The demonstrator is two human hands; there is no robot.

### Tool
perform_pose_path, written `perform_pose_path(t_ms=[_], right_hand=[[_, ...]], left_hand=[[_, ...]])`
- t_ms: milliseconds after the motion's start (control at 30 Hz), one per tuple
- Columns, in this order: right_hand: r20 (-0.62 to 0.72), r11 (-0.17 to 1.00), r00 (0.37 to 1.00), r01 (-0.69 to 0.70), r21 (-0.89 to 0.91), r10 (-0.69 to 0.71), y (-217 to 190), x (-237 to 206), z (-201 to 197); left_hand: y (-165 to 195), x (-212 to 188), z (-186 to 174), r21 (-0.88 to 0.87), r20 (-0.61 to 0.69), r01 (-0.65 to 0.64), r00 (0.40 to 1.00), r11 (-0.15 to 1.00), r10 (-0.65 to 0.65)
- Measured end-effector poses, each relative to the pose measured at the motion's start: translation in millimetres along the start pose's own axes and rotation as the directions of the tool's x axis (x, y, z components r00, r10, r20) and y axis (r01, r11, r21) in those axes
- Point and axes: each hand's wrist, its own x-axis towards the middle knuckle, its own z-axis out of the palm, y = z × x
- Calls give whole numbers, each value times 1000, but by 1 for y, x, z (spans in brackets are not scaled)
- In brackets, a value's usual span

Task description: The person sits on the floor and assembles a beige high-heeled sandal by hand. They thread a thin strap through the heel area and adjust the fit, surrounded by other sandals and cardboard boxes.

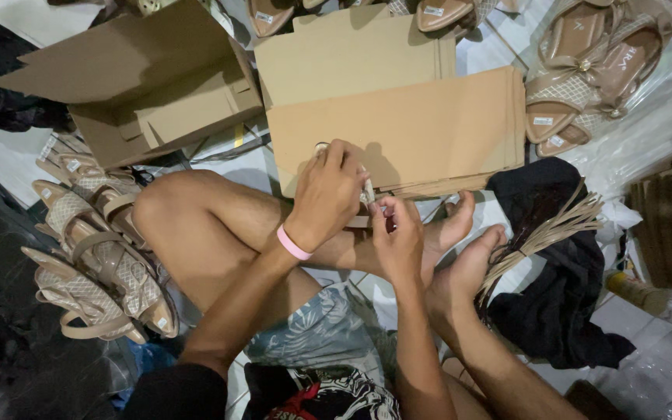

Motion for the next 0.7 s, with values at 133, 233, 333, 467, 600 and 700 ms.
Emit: perform_pose_path(t_ms=[133, 233, 333, 467, 600, 700], right_hand=[[19, 999, 1000, 23, 31, -24, 0, -1, -2], [18, 992, 992, 122, -41, -121, -2, -1, -4], [28, 997, 996, 81, -9, -80, -7, -1, -5], [15, 999, 1000, 25, 28, -25, -14, -3, -8], [-100, 989, 987, 117, -96, -126, -22, -6, -6], [-143, 981, 976, 143, -129, -161, -23, -7, -3]], left_hand=[[-3, -5, 3, -82, -76, -9, 997, 997, 2], [-5, -9, 8, -72, -62, 17, 998, 997, -22], [-10, -13, 14, -163, -5, 55, 998, 985, -57], [-20, -14, 24, -417, -58, 27, 997, 909, -56], [-25, -20, 26, -487, -143, -52, 989, 872, -21], [-28, -20, 23, -552, -183, -36, 980, 833, -79]])
